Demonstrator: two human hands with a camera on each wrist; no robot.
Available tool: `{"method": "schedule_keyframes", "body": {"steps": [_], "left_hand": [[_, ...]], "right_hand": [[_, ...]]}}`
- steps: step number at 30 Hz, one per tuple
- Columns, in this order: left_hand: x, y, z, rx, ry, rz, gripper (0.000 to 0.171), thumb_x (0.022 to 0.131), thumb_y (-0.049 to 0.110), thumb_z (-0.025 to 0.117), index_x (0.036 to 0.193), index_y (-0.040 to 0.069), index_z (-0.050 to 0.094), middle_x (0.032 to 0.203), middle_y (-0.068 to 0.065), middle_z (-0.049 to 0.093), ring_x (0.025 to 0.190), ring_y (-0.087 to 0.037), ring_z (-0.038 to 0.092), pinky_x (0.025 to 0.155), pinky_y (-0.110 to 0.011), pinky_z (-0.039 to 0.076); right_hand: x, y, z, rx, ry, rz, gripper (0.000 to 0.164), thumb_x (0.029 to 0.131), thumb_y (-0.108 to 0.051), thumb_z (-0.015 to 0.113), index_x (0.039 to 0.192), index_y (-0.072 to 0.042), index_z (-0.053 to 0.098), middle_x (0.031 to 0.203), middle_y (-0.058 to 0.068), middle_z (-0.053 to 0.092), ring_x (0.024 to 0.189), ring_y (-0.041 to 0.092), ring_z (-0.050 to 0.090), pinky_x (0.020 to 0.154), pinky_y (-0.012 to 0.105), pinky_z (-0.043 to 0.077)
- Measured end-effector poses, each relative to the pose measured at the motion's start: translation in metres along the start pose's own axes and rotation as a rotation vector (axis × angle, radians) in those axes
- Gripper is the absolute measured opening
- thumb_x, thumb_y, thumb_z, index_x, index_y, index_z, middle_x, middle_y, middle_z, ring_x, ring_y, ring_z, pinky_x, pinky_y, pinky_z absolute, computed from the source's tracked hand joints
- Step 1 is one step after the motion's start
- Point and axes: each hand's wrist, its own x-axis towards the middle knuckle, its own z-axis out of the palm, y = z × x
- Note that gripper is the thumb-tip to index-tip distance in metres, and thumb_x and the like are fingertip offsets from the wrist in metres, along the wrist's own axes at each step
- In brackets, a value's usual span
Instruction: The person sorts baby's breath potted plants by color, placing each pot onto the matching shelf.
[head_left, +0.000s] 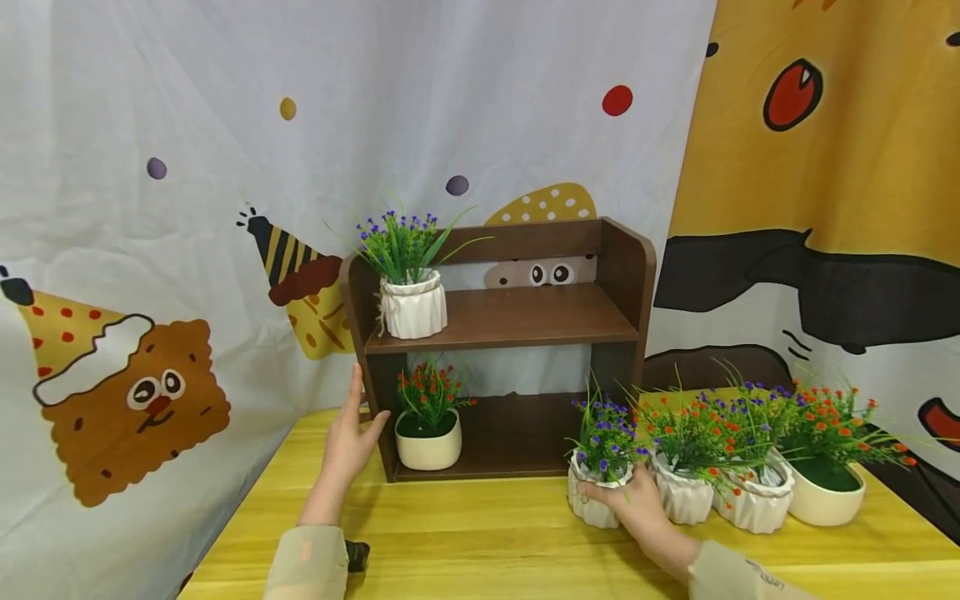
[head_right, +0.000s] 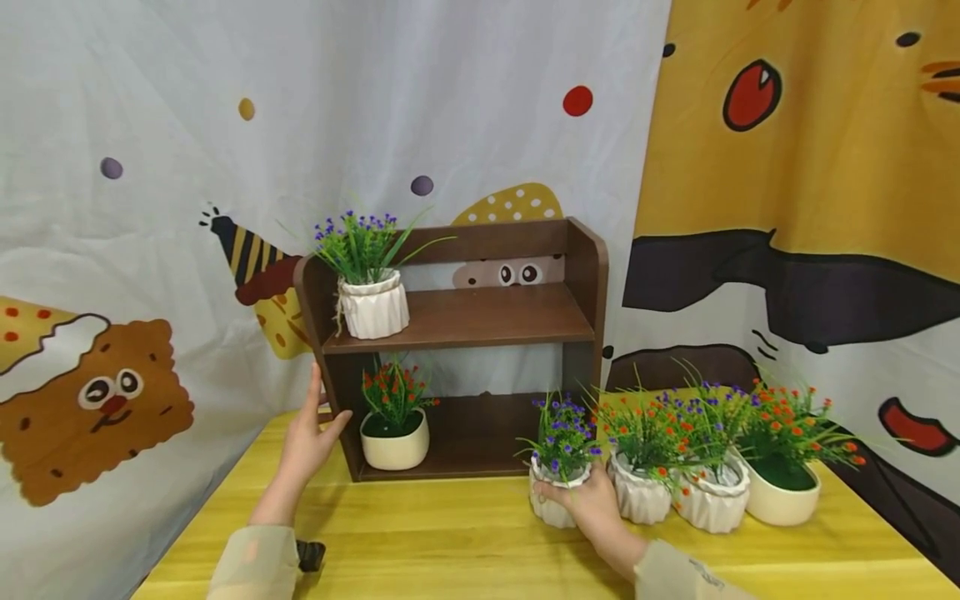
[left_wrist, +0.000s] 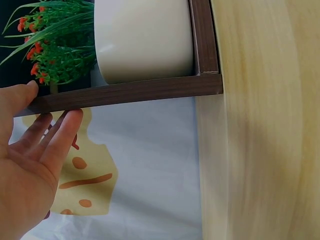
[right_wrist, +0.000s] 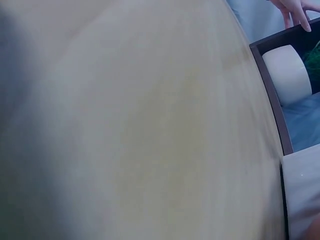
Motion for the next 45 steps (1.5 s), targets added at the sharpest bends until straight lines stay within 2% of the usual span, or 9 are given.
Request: {"method": "schedule_keyframes", "body": {"steps": [5, 12, 17, 21, 27, 34, 38, 45], "left_hand": [[-0.001, 0.001, 0.002, 0.004, -0.013, 0.004, 0.095, 0.088, 0.005, 0.071, 0.158, 0.02, 0.008, 0.129, -0.033, 0.053, 0.094, -0.045, 0.063, 0.074, -0.057, 0.051], [0.0, 0.001, 0.002, 0.0, -0.009, -0.002, 0.094, 0.088, 0.006, 0.071, 0.158, 0.02, 0.008, 0.126, -0.033, 0.055, 0.092, -0.045, 0.064, 0.074, -0.058, 0.051], [-0.001, 0.001, 0.001, -0.021, -0.028, -0.025, 0.093, 0.089, 0.008, 0.071, 0.158, 0.019, 0.009, 0.128, -0.033, 0.054, 0.096, -0.044, 0.063, 0.077, -0.058, 0.051], [-0.001, 0.0, 0.0, -0.021, -0.044, -0.042, 0.092, 0.091, 0.011, 0.07, 0.158, 0.02, 0.008, 0.129, -0.032, 0.053, 0.097, -0.044, 0.063, 0.078, -0.058, 0.05], [0.0, -0.001, -0.001, -0.014, -0.033, -0.032, 0.095, 0.091, 0.011, 0.069, 0.158, 0.027, 0.003, 0.129, -0.032, 0.054, 0.098, -0.045, 0.062, 0.079, -0.058, 0.05], [0.001, -0.001, 0.0, -0.003, -0.017, -0.019, 0.095, 0.09, 0.01, 0.07, 0.158, 0.026, 0.005, 0.126, -0.032, 0.056, 0.094, -0.045, 0.063, 0.078, -0.059, 0.049], [0.001, 0.0, 0.0, 0.01, -0.019, -0.022, 0.095, 0.09, 0.011, 0.07, 0.158, 0.027, 0.005, 0.126, -0.031, 0.056, 0.094, -0.045, 0.063, 0.077, -0.06, 0.048], [0.001, -0.002, 0.001, 0.016, -0.001, 0.005, 0.096, 0.089, 0.009, 0.071, 0.158, 0.025, 0.005, 0.126, -0.032, 0.056, 0.094, -0.046, 0.062, 0.075, -0.06, 0.048]], "right_hand": [[-0.004, -0.005, 0.0, 0.035, -0.029, 0.01, 0.091, 0.066, -0.023, 0.091, 0.133, 0.012, 0.04, 0.129, 0.032, 0.052, 0.119, 0.045, 0.05, 0.102, 0.055, 0.038], [-0.006, -0.019, 0.001, 0.052, -0.037, -0.057, 0.089, 0.065, -0.021, 0.091, 0.134, 0.008, 0.043, 0.129, 0.028, 0.055, 0.118, 0.041, 0.051, 0.102, 0.052, 0.039], [-0.01, -0.029, 0.001, 0.043, -0.043, -0.066, 0.087, 0.065, -0.02, 0.091, 0.133, 0.009, 0.044, 0.126, 0.027, 0.056, 0.116, 0.042, 0.053, 0.099, 0.053, 0.041], [-0.012, -0.037, 0.003, 0.087, -0.059, -0.08, 0.086, 0.065, -0.018, 0.091, 0.132, 0.006, 0.044, 0.126, 0.024, 0.057, 0.115, 0.039, 0.053, 0.1, 0.052, 0.041], [-0.014, -0.049, 0.008, 0.117, -0.057, -0.127, 0.086, 0.063, -0.014, 0.092, 0.133, 0.005, 0.046, 0.126, 0.022, 0.058, 0.116, 0.037, 0.054, 0.1, 0.049, 0.041], [-0.017, -0.062, 0.011, 0.166, -0.076, -0.135, 0.089, 0.061, -0.009, 0.091, 0.136, 0.003, 0.044, 0.129, 0.022, 0.057, 0.118, 0.036, 0.052, 0.102, 0.048, 0.039], [-0.019, -0.068, 0.009, 0.149, -0.091, -0.138, 0.09, 0.062, -0.012, 0.092, 0.137, 0.002, 0.043, 0.13, 0.021, 0.056, 0.119, 0.036, 0.052, 0.102, 0.05, 0.039], [-0.019, -0.081, 0.008, 0.175, -0.124, -0.182, 0.093, 0.063, -0.007, 0.09, 0.142, 0.0, 0.042, 0.134, 0.02, 0.053, 0.122, 0.035, 0.05, 0.102, 0.048, 0.04]]}}
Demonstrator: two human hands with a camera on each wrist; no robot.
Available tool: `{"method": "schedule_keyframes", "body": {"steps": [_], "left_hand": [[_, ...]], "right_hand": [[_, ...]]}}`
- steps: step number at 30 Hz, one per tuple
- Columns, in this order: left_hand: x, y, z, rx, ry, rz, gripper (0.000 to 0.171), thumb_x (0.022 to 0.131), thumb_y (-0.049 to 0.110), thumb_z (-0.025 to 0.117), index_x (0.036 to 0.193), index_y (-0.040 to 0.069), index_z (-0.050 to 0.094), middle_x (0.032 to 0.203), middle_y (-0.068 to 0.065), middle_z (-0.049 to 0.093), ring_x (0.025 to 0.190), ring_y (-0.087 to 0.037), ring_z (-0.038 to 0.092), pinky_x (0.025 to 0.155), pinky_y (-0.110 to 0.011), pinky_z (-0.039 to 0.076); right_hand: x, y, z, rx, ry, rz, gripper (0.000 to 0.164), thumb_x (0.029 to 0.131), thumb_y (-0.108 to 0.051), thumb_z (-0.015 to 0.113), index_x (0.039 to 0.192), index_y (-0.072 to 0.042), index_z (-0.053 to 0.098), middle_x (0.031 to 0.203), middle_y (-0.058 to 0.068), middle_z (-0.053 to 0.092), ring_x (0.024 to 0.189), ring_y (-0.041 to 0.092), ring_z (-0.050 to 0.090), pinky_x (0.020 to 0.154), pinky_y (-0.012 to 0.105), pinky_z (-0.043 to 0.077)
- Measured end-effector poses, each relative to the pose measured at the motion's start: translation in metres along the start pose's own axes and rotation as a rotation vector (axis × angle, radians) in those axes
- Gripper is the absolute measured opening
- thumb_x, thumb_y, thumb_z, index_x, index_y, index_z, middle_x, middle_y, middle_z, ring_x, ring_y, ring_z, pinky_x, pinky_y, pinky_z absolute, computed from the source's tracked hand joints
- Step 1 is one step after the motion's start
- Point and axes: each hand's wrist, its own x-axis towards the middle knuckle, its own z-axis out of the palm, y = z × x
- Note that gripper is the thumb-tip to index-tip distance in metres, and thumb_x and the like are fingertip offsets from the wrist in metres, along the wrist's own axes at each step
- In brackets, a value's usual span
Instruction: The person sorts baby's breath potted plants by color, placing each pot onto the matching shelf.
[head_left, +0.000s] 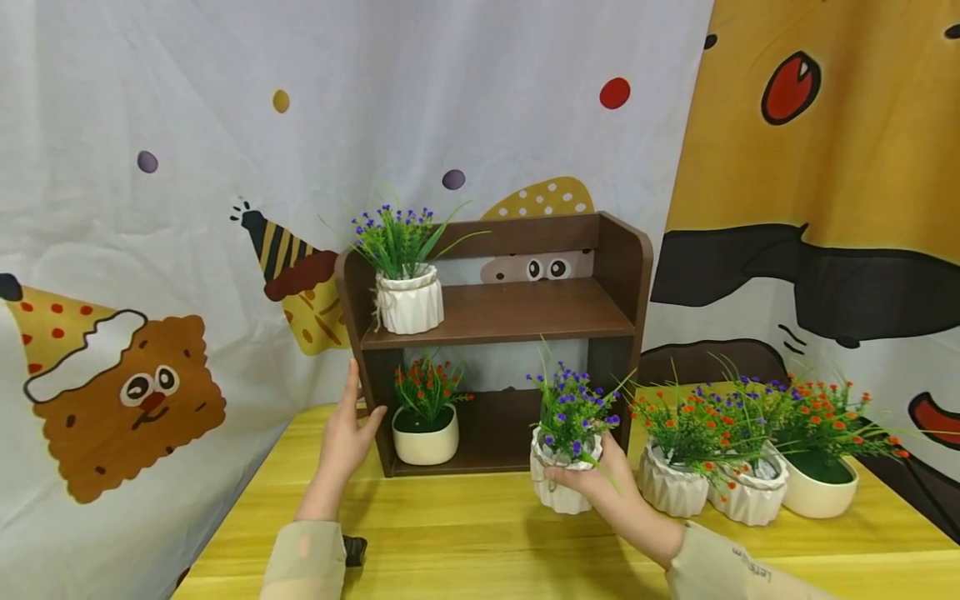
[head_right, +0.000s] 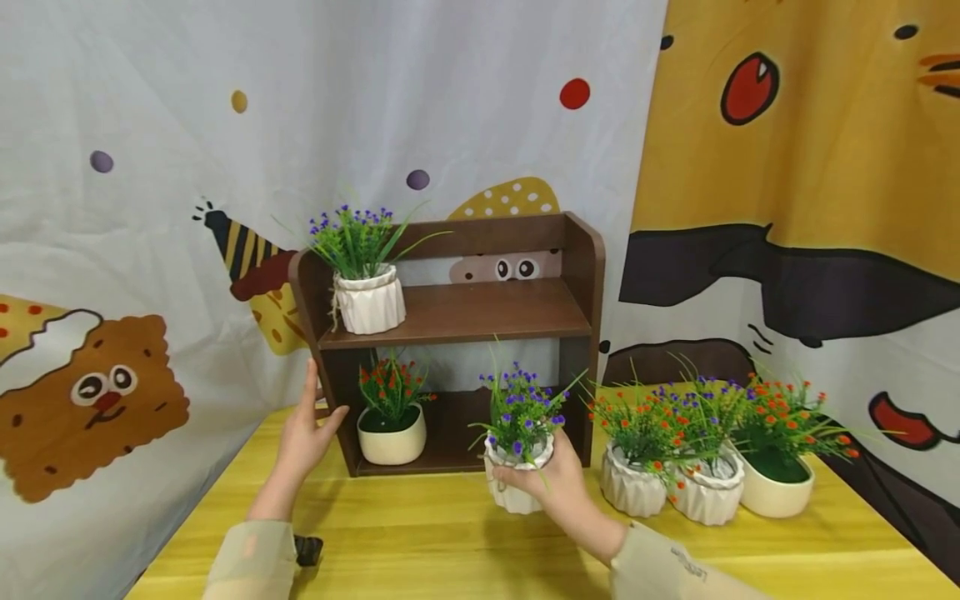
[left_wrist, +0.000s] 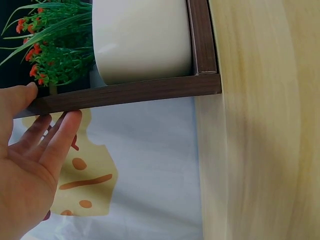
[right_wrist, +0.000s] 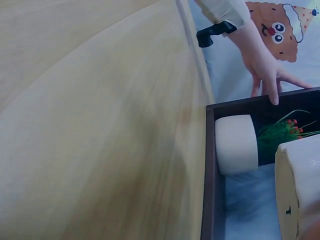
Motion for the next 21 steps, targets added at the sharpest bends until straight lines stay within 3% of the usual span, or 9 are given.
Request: {"method": "schedule_keyframes", "body": {"steps": [12, 21], "left_hand": [[0.0, -0.002, 0.001, 0.006, -0.002, 0.007, 0.096, 0.089, 0.007, 0.07, 0.158, 0.023, 0.005, 0.126, -0.033, 0.055, 0.096, -0.047, 0.061, 0.077, -0.06, 0.048], [0.0, -0.002, 0.001, 0.002, 0.004, 0.004, 0.097, 0.088, 0.008, 0.071, 0.158, 0.024, 0.005, 0.125, -0.033, 0.056, 0.089, -0.045, 0.064, 0.074, -0.059, 0.05]], "right_hand": [[0.002, -0.017, 0.002, 0.016, 0.021, 0.043, 0.092, 0.062, -0.01, 0.091, 0.141, -0.004, 0.044, 0.132, 0.019, 0.055, 0.119, 0.034, 0.053, 0.099, 0.05, 0.042], [0.002, -0.031, 0.001, -0.066, 0.044, 0.023, 0.091, 0.058, -0.014, 0.093, 0.136, 0.0, 0.047, 0.126, 0.02, 0.059, 0.115, 0.036, 0.054, 0.099, 0.052, 0.042]]}}
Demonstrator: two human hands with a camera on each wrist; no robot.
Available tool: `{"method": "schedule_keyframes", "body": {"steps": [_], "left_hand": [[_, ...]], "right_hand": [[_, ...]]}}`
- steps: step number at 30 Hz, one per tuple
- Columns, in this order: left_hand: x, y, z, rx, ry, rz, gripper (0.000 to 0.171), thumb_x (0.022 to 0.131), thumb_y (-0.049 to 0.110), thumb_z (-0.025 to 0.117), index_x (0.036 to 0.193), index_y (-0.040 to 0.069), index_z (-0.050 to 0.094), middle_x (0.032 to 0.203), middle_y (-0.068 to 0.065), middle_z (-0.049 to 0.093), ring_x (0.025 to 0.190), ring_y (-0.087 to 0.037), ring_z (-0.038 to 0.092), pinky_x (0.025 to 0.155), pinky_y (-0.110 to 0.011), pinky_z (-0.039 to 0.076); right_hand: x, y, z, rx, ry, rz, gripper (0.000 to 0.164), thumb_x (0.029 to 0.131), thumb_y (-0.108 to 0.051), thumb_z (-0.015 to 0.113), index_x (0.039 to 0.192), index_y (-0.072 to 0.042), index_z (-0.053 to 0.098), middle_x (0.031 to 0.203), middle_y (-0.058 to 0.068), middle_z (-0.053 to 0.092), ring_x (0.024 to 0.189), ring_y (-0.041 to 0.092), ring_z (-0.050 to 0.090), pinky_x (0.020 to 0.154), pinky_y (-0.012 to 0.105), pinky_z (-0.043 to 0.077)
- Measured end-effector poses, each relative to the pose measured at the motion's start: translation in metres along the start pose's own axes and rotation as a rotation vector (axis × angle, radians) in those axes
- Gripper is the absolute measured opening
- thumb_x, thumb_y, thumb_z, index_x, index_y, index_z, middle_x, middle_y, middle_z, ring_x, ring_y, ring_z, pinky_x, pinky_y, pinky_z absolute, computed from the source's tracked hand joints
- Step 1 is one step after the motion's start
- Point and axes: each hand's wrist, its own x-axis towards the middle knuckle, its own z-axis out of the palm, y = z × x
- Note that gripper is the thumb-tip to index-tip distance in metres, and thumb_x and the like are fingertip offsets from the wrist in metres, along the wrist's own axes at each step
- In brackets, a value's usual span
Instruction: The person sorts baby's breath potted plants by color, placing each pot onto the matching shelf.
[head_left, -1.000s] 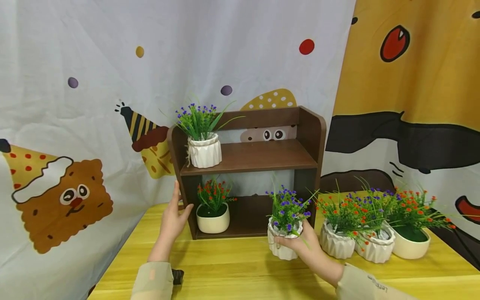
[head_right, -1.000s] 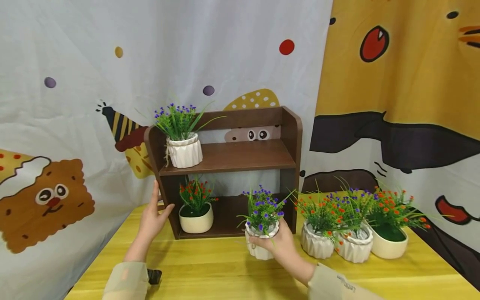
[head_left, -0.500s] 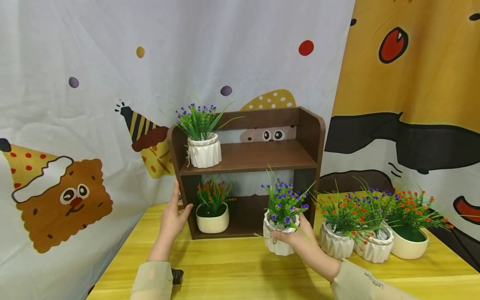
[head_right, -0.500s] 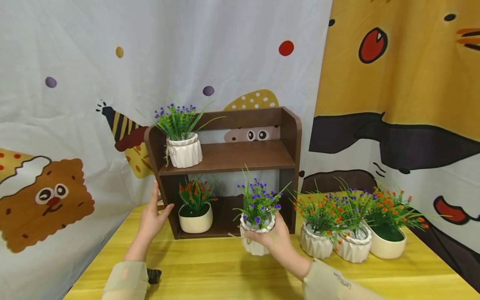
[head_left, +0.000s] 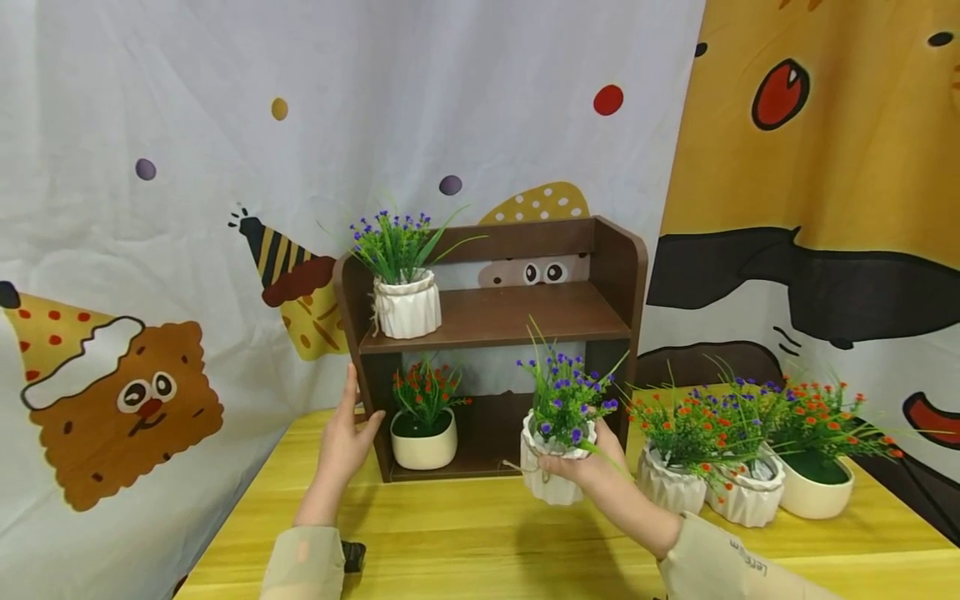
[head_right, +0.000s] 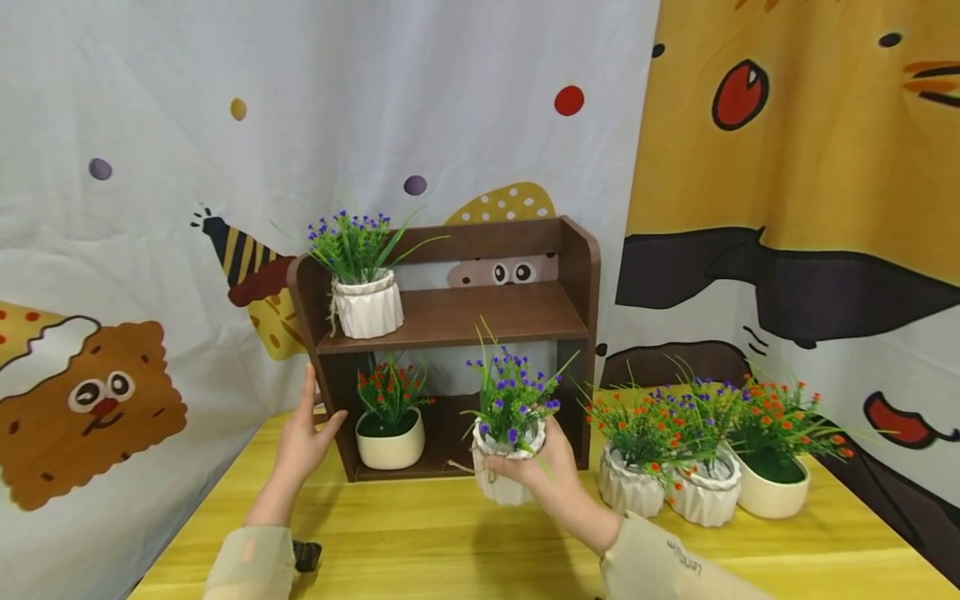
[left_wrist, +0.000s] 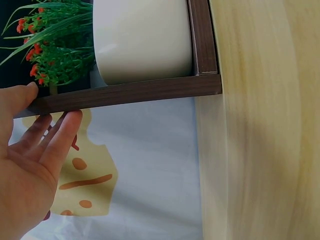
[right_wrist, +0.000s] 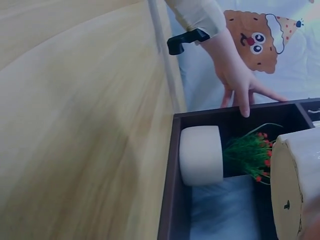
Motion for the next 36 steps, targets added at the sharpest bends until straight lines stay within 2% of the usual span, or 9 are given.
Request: {"method": "schedule_keyframes", "body": {"steps": [6, 11, 18, 24, 32, 36], "left_hand": [[0.0, 0.001, 0.0, 0.001, 0.015, 0.014, 0.095, 0.087, 0.007, 0.072, 0.158, 0.017, 0.01, 0.124, -0.033, 0.057, 0.089, -0.047, 0.063, 0.073, -0.06, 0.049], [-0.001, 0.001, -0.002, 0.002, -0.011, -0.011, 0.096, 0.089, 0.01, 0.071, 0.158, 0.023, 0.006, 0.125, -0.032, 0.057, 0.088, -0.045, 0.064, 0.073, -0.059, 0.05], [-0.001, 0.003, -0.003, -0.001, -0.024, -0.023, 0.096, 0.09, 0.011, 0.07, 0.158, 0.026, 0.004, 0.128, -0.031, 0.055, 0.091, -0.046, 0.063, 0.073, -0.059, 0.049], [0.001, 0.003, -0.003, -0.015, -0.03, -0.023, 0.096, 0.09, 0.01, 0.07, 0.158, 0.027, 0.004, 0.128, -0.031, 0.055, 0.091, -0.044, 0.064, 0.072, -0.057, 0.051], [0.002, 0.003, -0.003, -0.014, -0.02, -0.017, 0.094, 0.09, 0.01, 0.07, 0.158, 0.023, 0.007, 0.127, -0.032, 0.055, 0.092, -0.045, 0.063, 0.074, -0.059, 0.05], [0.0, 0.001, -0.003, -0.009, -0.007, -0.002, 0.098, 0.088, 0.009, 0.072, 0.158, 0.026, 0.005, 0.125, -0.032, 0.056, 0.09, -0.045, 0.064, 0.072, -0.059, 0.05]], "right_hand": [[0.001, -0.006, -0.003, -0.035, 0.006, -0.009, 0.087, 0.06, -0.017, 0.092, 0.134, 0.001, 0.049, 0.125, 0.021, 0.059, 0.116, 0.038, 0.052, 0.1, 0.056, 0.039], [0.002, -0.014, -0.005, 0.021, -0.014, 0.021, 0.09, 0.064, -0.016, 0.09, 0.139, 0.004, 0.044, 0.132, 0.025, 0.053, 0.122, 0.041, 0.048, 0.103, 0.055, 0.036], [0.004, -0.025, -0.006, 0.135, -0.009, -0.021, 0.08, 0.064, -0.002, 0.087, 0.134, 0.005, 0.049, 0.127, 0.024, 0.057, 0.114, 0.036, 0.056, 0.1, 0.047, 0.042], [0.007, -0.037, -0.006, 0.139, 0.011, -0.041, 0.078, 0.065, 0.001, 0.086, 0.134, 0.006, 0.048, 0.126, 0.025, 0.057, 0.114, 0.036, 0.055, 0.1, 0.045, 0.042], [0.015, -0.056, -0.006, 0.202, -0.036, -0.046, 0.078, 0.068, 0.004, 0.083, 0.137, 0.002, 0.048, 0.129, 0.021, 0.057, 0.114, 0.029, 0.055, 0.09, 0.027, 0.047], [0.018, -0.066, -0.007, 0.216, -0.059, -0.044, 0.077, 0.069, 0.003, 0.083, 0.138, 0.001, 0.047, 0.127, 0.02, 0.058, 0.11, 0.027, 0.057, 0.086, 0.025, 0.049]]}}
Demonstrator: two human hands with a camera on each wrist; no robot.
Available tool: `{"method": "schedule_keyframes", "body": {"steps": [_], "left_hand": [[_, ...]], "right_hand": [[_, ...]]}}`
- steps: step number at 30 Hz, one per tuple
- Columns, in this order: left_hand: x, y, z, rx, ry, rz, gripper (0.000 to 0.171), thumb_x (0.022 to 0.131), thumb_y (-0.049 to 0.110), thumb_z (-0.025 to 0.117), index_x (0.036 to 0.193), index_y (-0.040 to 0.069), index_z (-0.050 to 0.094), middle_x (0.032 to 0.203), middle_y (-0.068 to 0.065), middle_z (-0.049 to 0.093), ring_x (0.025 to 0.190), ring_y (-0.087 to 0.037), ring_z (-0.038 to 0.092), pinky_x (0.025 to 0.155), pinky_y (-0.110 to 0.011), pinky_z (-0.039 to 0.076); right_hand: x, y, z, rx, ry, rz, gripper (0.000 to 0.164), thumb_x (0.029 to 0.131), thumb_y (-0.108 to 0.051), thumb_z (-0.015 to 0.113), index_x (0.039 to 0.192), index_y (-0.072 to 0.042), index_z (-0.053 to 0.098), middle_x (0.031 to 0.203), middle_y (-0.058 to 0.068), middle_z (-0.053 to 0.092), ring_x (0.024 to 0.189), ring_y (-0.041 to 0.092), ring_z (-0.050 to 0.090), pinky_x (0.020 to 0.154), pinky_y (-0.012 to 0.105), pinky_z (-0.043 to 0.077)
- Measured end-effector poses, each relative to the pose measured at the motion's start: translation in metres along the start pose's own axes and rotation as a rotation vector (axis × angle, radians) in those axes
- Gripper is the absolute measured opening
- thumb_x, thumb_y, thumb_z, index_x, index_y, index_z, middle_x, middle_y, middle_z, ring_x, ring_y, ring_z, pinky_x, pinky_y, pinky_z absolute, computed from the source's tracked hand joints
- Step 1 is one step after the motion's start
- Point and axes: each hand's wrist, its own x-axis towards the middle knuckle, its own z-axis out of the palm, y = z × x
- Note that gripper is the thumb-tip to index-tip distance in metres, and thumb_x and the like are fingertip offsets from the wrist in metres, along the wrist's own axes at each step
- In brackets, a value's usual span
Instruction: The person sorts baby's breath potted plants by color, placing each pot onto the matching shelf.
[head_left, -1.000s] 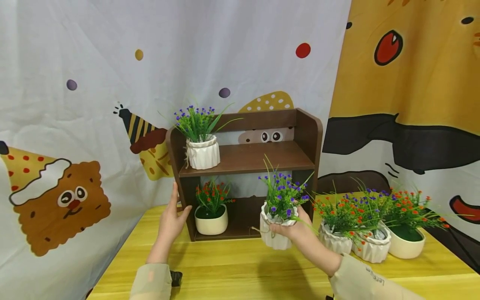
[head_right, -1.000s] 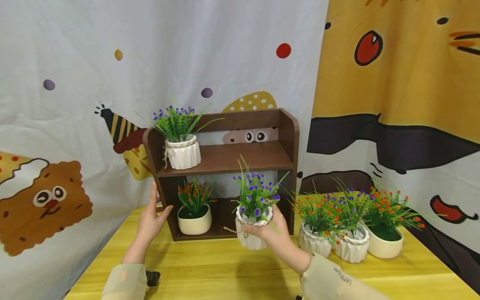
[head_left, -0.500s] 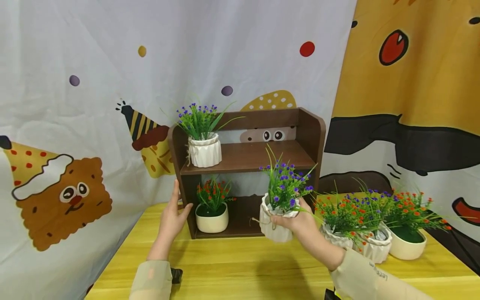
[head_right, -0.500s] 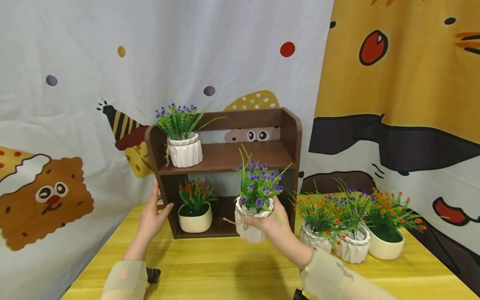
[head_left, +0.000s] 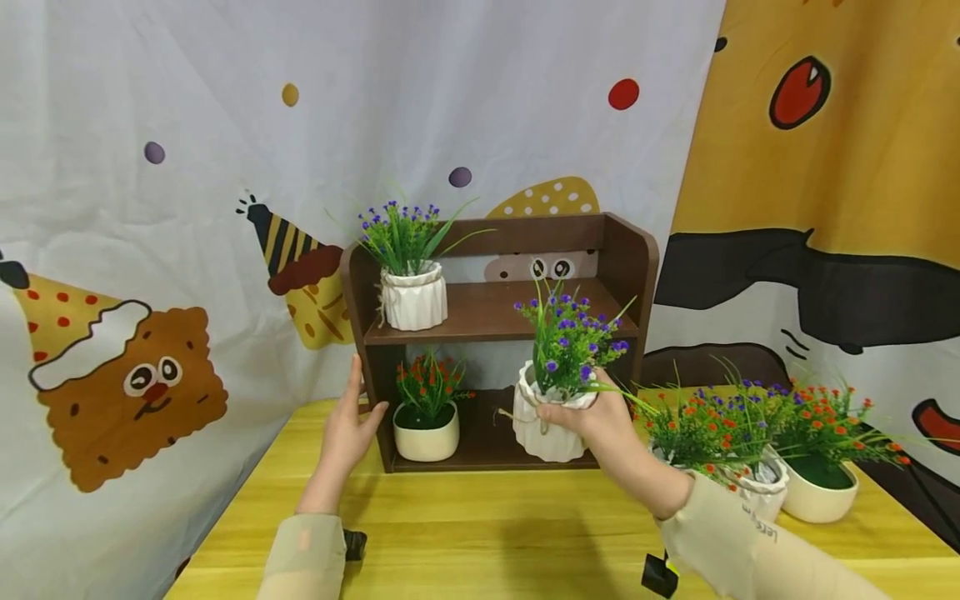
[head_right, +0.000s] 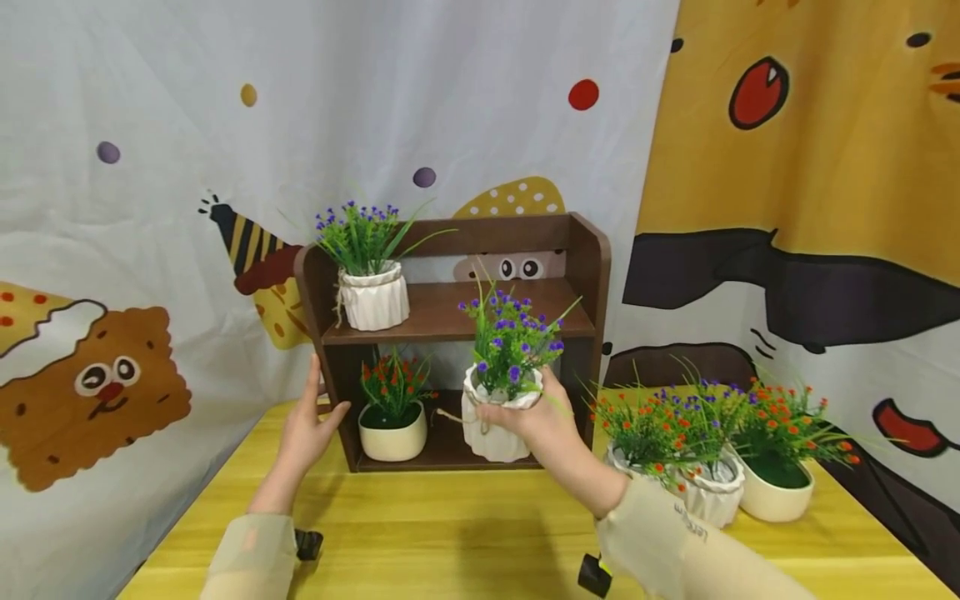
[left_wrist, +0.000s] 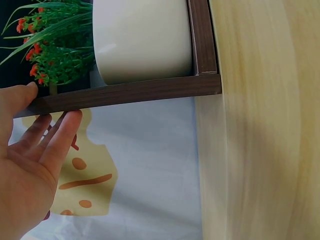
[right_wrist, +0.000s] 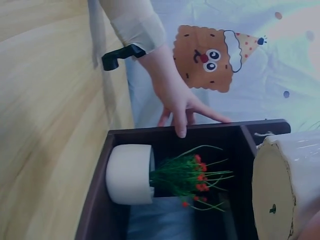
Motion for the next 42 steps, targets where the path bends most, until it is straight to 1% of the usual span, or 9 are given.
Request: {"method": "schedule_keyframes", "body": {"steps": [3, 7, 12, 16, 20, 25, 28, 34, 42], "left_hand": [[0.0, -0.001, 0.0, 0.007, 0.015, 0.021, 0.098, 0.087, 0.008, 0.073, 0.158, 0.024, 0.007, 0.124, -0.032, 0.057, 0.086, -0.044, 0.065, 0.07, -0.058, 0.05], [-0.002, -0.001, 0.001, 0.01, 0.014, 0.014, 0.097, 0.087, 0.009, 0.073, 0.158, 0.025, 0.007, 0.124, -0.032, 0.057, 0.085, -0.043, 0.064, 0.067, -0.056, 0.05], [-0.001, 0.0, 0.0, 0.008, 0.002, -0.002, 0.096, 0.089, 0.01, 0.071, 0.158, 0.026, 0.007, 0.127, -0.031, 0.056, 0.088, -0.044, 0.064, 0.068, -0.056, 0.05], [0.0, 0.001, 0.0, 0.005, -0.009, -0.009, 0.095, 0.09, 0.011, 0.071, 0.158, 0.027, 0.006, 0.128, -0.031, 0.055, 0.088, -0.043, 0.064, 0.067, -0.056, 0.05], [0.0, 0.001, 0.0, -0.005, -0.019, -0.018, 0.094, 0.09, 0.01, 0.07, 0.158, 0.024, 0.007, 0.128, -0.031, 0.055, 0.089, -0.043, 0.065, 0.07, -0.056, 0.051], [-0.001, 0.001, 0.0, -0.015, -0.014, -0.026, 0.095, 0.089, 0.009, 0.071, 0.158, 0.024, 0.007, 0.128, -0.031, 0.054, 0.091, -0.044, 0.064, 0.073, -0.057, 0.051], [-0.002, 0.0, 0.0, -0.007, -0.008, -0.024, 0.096, 0.089, 0.009, 0.071, 0.158, 0.027, 0.006, 0.128, -0.031, 0.055, 0.091, -0.043, 0.065, 0.072, -0.057, 0.051], [-0.002, -0.001, 0.001, 0.002, 0.0, -0.015, 0.097, 0.089, 0.009, 0.071, 0.158, 0.029, 0.006, 0.127, -0.031, 0.056, 0.088, -0.042, 0.065, 0.067, -0.055, 0.052], [-0.002, -0.001, 0.0, 0.004, 0.003, -0.008, 0.096, 0.089, 0.009, 0.071, 0.158, 0.027, 0.006, 0.127, -0.032, 0.056, 0.089, -0.043, 0.065, 0.068, -0.055, 0.052]], "right_hand": [[0.003, -0.007, 0.0, 0.008, -0.007, -0.026, 0.074, 0.07, 0.003, 0.082, 0.136, 0.0, 0.048, 0.125, 0.019, 0.06, 0.106, 0.023, 0.059, 0.083, 0.026, 0.051], [0.008, -0.014, -0.001, 0.039, -0.03, -0.082, 0.067, 0.071, 0.004, 0.081, 0.132, 0.001, 0.052, 0.118, 0.016, 0.064, 0.097, 0.017, 0.063, 0.08, 0.03, 0.053], [0.015, -0.023, -0.002, 0.062, -0.053, -0.118, 0.063, 0.073, 0.004, 0.079, 0.129, 0.002, 0.052, 0.115, 0.016, 0.064, 0.094, 0.017, 0.065, 0.077, 0.033, 0.055], [0.019, -0.031, -0.001, 0.04, -0.052, -0.139, 0.058, 0.074, 0.001, 0.078, 0.126, 0.005, 0.053, 0.115, 0.017, 0.064, 0.092, 0.015, 0.065, 0.075, 0.031, 0.055], [0.023, -0.038, -0.001, 0.029, -0.067, -0.16, 0.052, 0.077, -0.001, 0.076, 0.124, 0.006, 0.055, 0.112, 0.016, 0.065, 0.09, 0.016, 0.066, 0.073, 0.032, 0.055], [0.032, -0.05, 0.002, 0.052, -0.089, -0.152, 0.057, 0.08, -0.004, 0.075, 0.131, 0.001, 0.051, 0.116, 0.015, 0.063, 0.093, 0.018, 0.065, 0.075, 0.034, 0.055], [0.037, -0.058, 0.004, 0.044, -0.072, -0.134, 0.06, 0.08, -0.007, 0.076, 0.133, 0.0, 0.048, 0.118, 0.016, 0.062, 0.094, 0.018, 0.064, 0.076, 0.033, 0.055], [0.048, -0.07, 0.009, 0.052, -0.062, -0.091, 0.062, 0.082, -0.012, 0.076, 0.135, -0.002, 0.046, 0.119, 0.016, 0.061, 0.093, 0.02, 0.063, 0.075, 0.034, 0.055], [0.066, -0.082, 0.016, 0.064, -0.049, -0.103, 0.06, 0.081, -0.015, 0.077, 0.133, -0.006, 0.048, 0.117, 0.013, 0.063, 0.095, 0.022, 0.064, 0.074, 0.036, 0.055]]}}
